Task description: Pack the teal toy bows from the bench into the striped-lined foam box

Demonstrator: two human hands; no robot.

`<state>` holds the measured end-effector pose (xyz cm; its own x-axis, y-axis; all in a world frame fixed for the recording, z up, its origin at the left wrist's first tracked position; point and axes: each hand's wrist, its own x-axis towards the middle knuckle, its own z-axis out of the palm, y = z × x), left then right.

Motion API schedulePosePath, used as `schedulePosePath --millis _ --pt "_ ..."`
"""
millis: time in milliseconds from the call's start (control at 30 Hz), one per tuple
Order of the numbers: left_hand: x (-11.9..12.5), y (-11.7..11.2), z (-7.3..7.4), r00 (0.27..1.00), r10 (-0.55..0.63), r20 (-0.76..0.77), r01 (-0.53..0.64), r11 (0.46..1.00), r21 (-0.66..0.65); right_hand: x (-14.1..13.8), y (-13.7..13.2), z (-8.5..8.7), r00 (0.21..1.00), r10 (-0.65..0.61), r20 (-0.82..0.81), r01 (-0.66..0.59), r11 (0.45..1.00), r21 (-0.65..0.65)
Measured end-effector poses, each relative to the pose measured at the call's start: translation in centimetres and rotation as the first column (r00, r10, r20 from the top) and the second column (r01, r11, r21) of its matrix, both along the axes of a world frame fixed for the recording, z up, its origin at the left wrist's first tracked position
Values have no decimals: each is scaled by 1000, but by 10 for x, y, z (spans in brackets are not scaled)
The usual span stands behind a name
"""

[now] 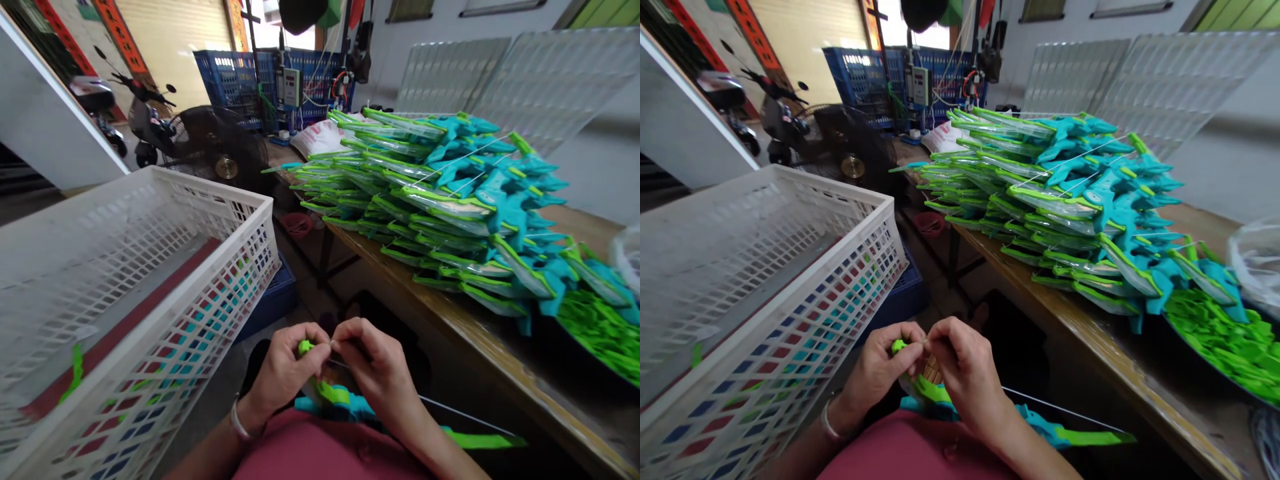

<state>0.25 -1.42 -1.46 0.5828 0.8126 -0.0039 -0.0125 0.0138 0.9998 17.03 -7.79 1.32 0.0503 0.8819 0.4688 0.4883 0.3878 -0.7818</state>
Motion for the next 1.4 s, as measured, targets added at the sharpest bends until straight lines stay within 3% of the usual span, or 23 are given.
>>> schedulePosePath --millis 167,333,667,833,967,1100,1400 --pt "0 4 -8 989 -55 136 67 994 -83 -4 0 -8 998 2 59 -11 988 157" --pt "0 5 -13 975 -75 211 94 992 -80 -6 -1 -12 993 37 108 -66 959 275" --pt "-1 -1 -20 950 -81 303 102 993 -54 -1 -4 -7 990 137 -21 -132 979 153" --pt "0 -1 -21 937 -96 337 121 991 -56 -1 -2 -9 971 129 -200 -114 990 84" --pt "0 -3 -17 948 -87 307 101 994 -29 0 -2 -12 966 121 -227 -110 992 61" --pt "1 -3 -12 969 -64 239 73 997 -27 5 -2 -9 981 135 -139 -123 988 91" --pt "3 -3 -6 985 -59 161 65 997 -35 17 1 15 940 143 311 -198 968 153"
